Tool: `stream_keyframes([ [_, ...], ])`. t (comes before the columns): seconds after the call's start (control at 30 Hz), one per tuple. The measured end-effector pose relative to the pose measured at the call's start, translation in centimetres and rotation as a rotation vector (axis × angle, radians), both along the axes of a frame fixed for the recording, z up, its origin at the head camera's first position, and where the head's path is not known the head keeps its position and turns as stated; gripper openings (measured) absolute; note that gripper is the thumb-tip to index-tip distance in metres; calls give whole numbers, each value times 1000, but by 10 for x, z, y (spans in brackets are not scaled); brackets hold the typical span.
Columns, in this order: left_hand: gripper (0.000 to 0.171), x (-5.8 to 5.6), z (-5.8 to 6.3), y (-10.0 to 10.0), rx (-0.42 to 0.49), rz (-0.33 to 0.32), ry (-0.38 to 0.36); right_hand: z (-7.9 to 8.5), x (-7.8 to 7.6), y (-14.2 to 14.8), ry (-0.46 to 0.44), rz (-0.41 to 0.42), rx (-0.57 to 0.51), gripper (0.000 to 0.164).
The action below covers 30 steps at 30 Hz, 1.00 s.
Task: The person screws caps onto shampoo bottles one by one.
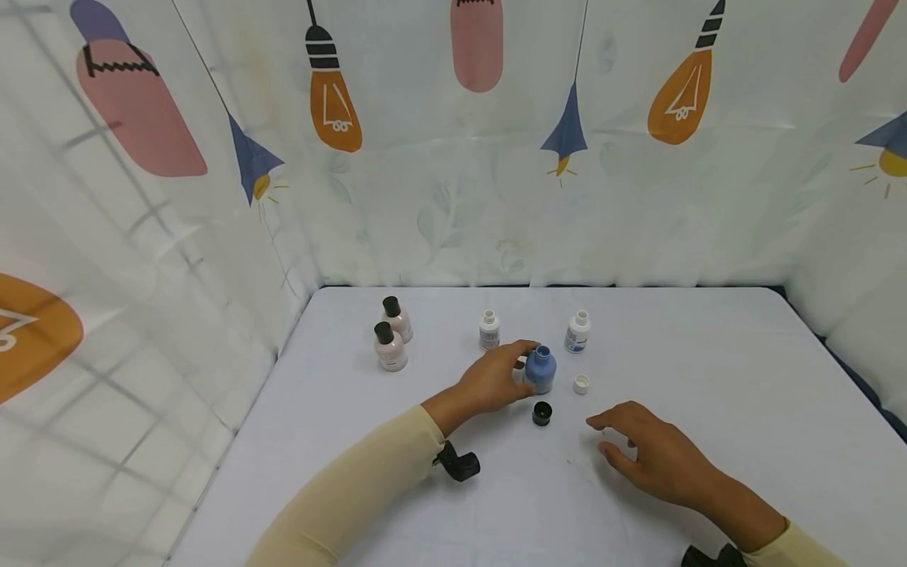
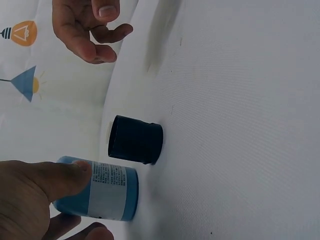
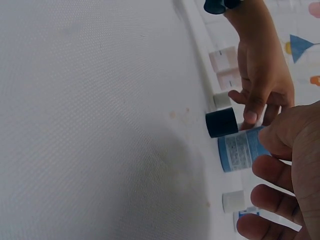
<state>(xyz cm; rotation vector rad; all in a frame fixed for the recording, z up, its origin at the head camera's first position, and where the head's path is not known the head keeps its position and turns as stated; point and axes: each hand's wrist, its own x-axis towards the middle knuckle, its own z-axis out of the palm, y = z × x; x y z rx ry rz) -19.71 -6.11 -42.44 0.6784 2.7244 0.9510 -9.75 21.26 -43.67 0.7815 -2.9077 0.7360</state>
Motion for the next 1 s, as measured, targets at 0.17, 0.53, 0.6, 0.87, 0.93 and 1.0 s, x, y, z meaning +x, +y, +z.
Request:
stream_keyframes([
  [0.17,74,-1,-1,5,-22,7,1,0,0,0,10,7,-10,39],
  [0.53,77,-4,-5,10,-40,30,-24,0,0,0,5,2,5,40],
  [0.6,78,-3,-4,11,-46,38,-34,-1,0,0,6,1,6,39],
  [0.87,74,-4,-3,16,-79,48,-26,-3,0,0,41,25,-24,38],
  [0.93,72,-5,-3,16,-85,53,-24,-4,0,0,42,23,-25,38],
  [1.0,71,-5,-3,16,-84,57,-24,-4,0,0,39,20,-24,38],
])
